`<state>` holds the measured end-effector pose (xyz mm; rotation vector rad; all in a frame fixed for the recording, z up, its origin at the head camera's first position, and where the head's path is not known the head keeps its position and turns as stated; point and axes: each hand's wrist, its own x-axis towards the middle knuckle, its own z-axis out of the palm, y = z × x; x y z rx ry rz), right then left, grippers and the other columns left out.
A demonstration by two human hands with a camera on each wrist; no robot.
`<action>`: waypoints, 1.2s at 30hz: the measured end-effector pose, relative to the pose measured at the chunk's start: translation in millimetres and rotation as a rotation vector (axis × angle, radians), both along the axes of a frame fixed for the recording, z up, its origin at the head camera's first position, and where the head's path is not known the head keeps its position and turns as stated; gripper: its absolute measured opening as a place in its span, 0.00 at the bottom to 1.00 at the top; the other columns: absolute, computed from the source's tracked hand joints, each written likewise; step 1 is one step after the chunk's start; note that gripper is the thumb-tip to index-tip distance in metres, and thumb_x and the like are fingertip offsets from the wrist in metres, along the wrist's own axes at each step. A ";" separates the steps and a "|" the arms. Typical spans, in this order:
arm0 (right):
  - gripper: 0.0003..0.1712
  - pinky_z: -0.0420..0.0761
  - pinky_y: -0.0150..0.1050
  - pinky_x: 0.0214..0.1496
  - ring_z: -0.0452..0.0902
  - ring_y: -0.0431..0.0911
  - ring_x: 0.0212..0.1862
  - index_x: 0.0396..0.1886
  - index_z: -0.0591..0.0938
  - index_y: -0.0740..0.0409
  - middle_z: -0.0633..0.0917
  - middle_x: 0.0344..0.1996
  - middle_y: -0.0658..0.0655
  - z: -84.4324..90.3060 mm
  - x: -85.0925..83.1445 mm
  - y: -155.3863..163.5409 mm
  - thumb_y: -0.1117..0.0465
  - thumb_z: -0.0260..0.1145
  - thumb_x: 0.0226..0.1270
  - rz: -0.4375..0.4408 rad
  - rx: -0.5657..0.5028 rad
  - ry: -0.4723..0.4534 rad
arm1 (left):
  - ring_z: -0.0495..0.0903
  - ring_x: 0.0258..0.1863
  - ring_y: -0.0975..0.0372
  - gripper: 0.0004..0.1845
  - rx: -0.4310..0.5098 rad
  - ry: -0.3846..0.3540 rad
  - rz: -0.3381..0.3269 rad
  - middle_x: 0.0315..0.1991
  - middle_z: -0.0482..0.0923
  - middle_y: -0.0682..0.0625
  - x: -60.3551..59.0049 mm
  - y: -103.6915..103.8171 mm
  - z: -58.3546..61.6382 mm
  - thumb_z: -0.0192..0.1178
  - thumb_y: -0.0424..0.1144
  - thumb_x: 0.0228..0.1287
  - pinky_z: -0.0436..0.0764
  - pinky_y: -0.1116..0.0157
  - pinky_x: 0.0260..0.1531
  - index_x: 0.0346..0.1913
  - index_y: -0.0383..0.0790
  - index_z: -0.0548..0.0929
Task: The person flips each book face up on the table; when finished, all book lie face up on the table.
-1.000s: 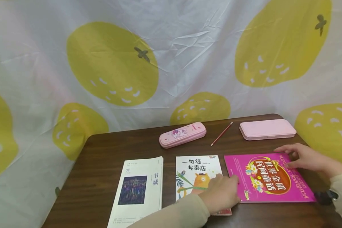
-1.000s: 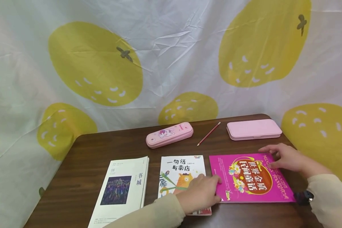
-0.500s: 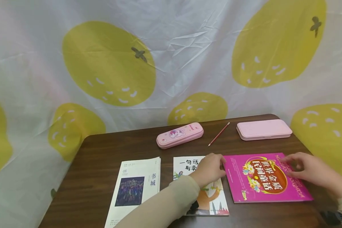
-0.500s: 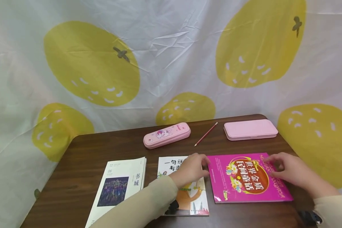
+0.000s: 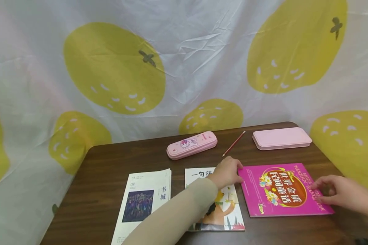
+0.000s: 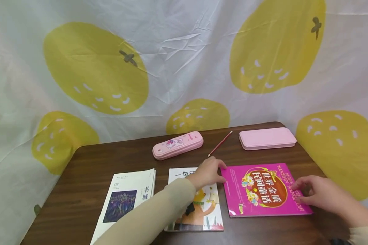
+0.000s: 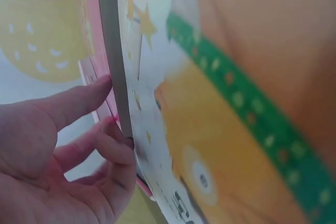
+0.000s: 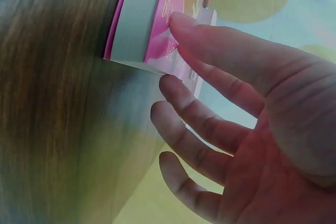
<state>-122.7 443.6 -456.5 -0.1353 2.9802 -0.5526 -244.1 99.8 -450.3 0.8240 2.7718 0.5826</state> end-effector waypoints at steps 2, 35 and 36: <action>0.20 0.66 0.32 0.24 0.63 0.34 0.20 0.44 0.86 0.55 0.75 0.21 0.44 0.4 2.3 0.6 0.57 0.81 0.52 0.011 -0.013 -0.023 | 0.77 0.51 0.67 0.23 -0.001 -0.003 -0.015 0.47 0.82 0.56 -3.3 1.1 0.7 0.79 0.47 0.55 0.75 0.71 0.57 0.54 0.48 0.88; 0.27 0.71 0.32 0.24 0.66 0.32 0.24 0.42 0.83 0.57 0.84 0.34 0.43 6.4 -19.2 21.7 0.66 0.83 0.39 0.239 -0.144 -0.040 | 0.78 0.49 0.70 0.23 0.006 -0.088 -0.084 0.47 0.85 0.61 8.3 -9.2 1.3 0.81 0.47 0.51 0.74 0.72 0.57 0.52 0.57 0.88; 0.27 0.72 0.32 0.24 0.67 0.32 0.24 0.42 0.83 0.58 0.84 0.35 0.42 4.7 -21.7 23.7 0.68 0.83 0.39 0.263 -0.168 -0.023 | 0.78 0.48 0.70 0.22 0.009 -0.093 -0.087 0.46 0.86 0.61 10.0 -10.3 1.6 0.81 0.46 0.51 0.75 0.72 0.55 0.51 0.57 0.89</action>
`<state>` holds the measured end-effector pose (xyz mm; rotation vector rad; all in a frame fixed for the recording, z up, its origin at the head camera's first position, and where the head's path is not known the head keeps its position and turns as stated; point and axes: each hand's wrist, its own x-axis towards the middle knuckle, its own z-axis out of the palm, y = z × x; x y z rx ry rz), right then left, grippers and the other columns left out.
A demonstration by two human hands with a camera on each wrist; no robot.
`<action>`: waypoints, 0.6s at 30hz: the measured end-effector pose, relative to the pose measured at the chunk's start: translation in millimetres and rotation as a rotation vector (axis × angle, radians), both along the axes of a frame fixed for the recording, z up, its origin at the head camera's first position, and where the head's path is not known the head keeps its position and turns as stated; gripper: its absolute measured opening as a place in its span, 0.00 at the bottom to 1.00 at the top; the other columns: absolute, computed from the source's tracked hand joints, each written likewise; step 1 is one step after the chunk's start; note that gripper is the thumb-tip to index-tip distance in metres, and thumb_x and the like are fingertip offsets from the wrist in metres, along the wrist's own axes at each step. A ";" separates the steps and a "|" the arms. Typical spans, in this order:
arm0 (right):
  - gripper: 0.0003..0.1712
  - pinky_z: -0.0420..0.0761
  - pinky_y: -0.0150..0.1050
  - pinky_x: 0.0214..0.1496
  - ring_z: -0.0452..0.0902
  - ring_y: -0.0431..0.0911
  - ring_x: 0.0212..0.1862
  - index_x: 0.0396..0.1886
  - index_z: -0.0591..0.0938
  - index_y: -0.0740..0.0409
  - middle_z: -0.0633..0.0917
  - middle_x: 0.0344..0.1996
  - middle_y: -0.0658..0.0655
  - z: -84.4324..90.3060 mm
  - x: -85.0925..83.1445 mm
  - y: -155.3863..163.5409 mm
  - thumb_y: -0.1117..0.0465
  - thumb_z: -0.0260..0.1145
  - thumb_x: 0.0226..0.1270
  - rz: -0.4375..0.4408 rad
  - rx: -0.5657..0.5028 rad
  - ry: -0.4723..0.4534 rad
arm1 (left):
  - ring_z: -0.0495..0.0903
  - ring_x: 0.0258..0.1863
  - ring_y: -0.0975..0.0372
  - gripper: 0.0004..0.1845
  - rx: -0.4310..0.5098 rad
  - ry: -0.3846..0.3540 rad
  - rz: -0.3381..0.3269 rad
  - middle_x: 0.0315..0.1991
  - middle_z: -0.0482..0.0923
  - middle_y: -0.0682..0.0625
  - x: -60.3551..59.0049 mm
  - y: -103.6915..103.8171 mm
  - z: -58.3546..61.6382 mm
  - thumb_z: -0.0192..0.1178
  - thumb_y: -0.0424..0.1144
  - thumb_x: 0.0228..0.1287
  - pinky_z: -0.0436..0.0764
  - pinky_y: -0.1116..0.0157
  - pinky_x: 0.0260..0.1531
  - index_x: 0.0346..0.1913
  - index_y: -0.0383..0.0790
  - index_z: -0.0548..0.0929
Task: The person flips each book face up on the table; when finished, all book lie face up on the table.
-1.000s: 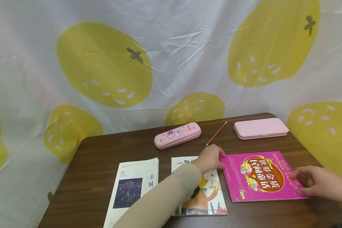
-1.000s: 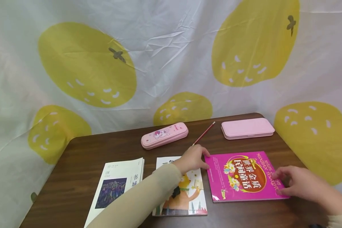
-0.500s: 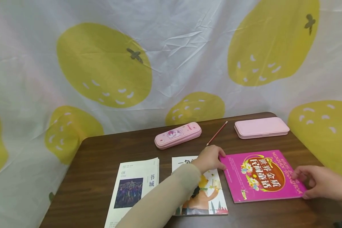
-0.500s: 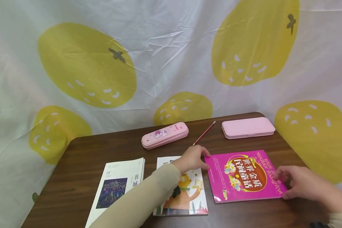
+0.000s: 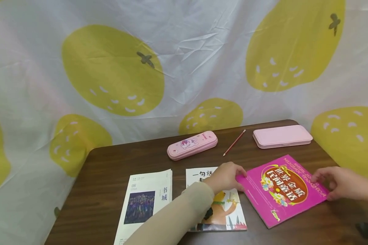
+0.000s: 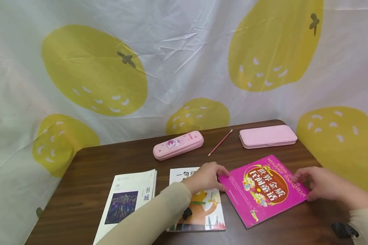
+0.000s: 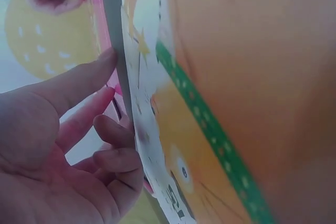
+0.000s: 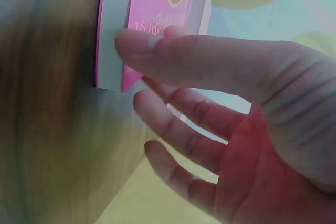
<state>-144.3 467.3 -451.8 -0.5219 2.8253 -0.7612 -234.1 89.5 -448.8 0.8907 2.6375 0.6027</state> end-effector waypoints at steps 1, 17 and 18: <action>0.27 0.73 0.32 0.24 0.68 0.31 0.24 0.42 0.83 0.59 0.84 0.35 0.40 -1.4 -3.0 1.6 0.70 0.83 0.38 0.021 -0.023 0.024 | 0.79 0.46 0.71 0.22 0.003 -0.003 -0.004 0.45 0.86 0.61 1.6 -1.2 0.2 0.81 0.45 0.52 0.75 0.73 0.54 0.51 0.57 0.89; 0.20 0.73 0.32 0.23 0.68 0.31 0.21 0.42 0.89 0.58 0.88 0.35 0.45 -10.0 -41.1 9.1 0.72 0.81 0.46 -0.006 0.043 0.173 | 0.73 0.23 0.73 0.13 0.017 -0.067 -0.081 0.23 0.79 0.63 33.6 -7.9 -0.9 0.72 0.35 0.62 0.71 0.76 0.26 0.46 0.55 0.91; 0.20 0.73 0.32 0.23 0.67 0.31 0.21 0.42 0.89 0.57 0.88 0.35 0.46 -9.7 -43.1 8.0 0.72 0.81 0.46 -0.005 0.053 0.181 | 0.73 0.22 0.74 0.13 0.021 -0.073 -0.081 0.22 0.79 0.63 36.3 -7.6 -0.9 0.73 0.35 0.61 0.71 0.77 0.26 0.46 0.55 0.91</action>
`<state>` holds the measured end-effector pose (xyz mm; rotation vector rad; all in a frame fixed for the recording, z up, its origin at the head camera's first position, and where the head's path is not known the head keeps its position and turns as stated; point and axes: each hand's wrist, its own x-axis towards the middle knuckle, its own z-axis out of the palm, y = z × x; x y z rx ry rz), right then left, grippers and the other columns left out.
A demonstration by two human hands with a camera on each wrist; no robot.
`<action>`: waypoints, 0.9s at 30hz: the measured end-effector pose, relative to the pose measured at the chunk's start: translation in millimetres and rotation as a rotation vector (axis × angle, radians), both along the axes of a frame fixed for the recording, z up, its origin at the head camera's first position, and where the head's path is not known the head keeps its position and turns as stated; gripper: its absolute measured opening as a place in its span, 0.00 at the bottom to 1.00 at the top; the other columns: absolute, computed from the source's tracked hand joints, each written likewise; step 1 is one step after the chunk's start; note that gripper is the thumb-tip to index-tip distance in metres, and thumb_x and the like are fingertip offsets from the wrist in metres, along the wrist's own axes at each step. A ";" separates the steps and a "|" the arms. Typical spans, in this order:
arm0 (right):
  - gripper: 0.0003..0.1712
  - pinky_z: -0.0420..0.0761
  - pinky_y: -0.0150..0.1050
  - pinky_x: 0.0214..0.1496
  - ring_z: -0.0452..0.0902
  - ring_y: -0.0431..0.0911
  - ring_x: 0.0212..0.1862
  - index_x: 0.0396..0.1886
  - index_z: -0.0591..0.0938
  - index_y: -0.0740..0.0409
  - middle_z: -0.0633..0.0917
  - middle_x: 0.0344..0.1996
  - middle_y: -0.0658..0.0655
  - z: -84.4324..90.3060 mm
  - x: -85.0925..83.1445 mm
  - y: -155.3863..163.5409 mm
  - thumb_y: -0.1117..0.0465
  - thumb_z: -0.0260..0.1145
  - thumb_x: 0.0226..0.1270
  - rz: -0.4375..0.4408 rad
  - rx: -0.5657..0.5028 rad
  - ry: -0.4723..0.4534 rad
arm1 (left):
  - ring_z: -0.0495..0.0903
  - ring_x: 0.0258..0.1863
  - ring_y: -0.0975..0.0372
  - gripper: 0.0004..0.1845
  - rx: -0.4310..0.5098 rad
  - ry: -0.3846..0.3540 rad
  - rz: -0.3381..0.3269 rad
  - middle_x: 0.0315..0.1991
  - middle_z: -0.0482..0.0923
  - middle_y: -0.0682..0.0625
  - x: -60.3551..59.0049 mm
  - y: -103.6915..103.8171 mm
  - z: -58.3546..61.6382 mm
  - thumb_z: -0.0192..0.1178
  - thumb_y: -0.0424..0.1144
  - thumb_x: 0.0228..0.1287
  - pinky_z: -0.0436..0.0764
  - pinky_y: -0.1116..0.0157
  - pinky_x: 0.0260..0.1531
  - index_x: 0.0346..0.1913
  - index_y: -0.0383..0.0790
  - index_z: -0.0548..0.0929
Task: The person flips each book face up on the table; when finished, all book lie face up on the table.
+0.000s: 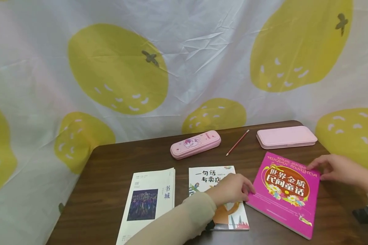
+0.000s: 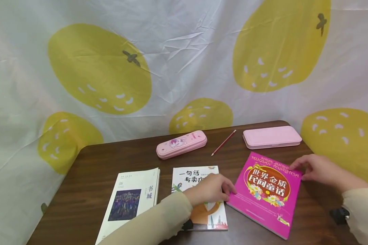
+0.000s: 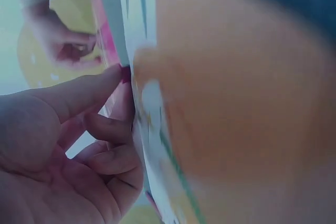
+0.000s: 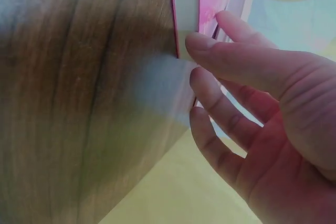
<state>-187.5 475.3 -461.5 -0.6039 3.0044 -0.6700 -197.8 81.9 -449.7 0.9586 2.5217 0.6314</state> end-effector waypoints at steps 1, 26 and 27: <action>0.20 0.72 0.31 0.23 0.67 0.31 0.21 0.42 0.89 0.57 0.88 0.35 0.47 0.3 -2.1 -0.9 0.72 0.81 0.46 -0.002 0.006 0.011 | 0.74 0.22 0.75 0.13 0.003 -0.006 0.001 0.22 0.79 0.64 2.6 0.7 -0.1 0.74 0.36 0.60 0.71 0.77 0.27 0.46 0.55 0.91; 0.16 0.72 0.34 0.32 0.70 0.38 0.27 0.42 0.89 0.54 0.85 0.31 0.48 7.1 -54.3 -35.1 0.70 0.79 0.54 -0.087 0.088 -0.011 | 0.72 0.28 0.75 0.21 -0.123 0.198 0.145 0.19 0.71 0.73 59.4 31.8 -8.4 0.79 0.61 0.48 0.69 0.71 0.28 0.46 0.73 0.86; 0.16 0.71 0.34 0.32 0.69 0.38 0.27 0.42 0.89 0.54 0.84 0.30 0.48 6.8 -56.3 -35.7 0.70 0.79 0.54 -0.083 0.086 -0.005 | 0.72 0.28 0.75 0.21 -0.127 0.201 0.146 0.19 0.71 0.73 60.0 32.7 -8.7 0.79 0.61 0.48 0.69 0.70 0.29 0.46 0.73 0.85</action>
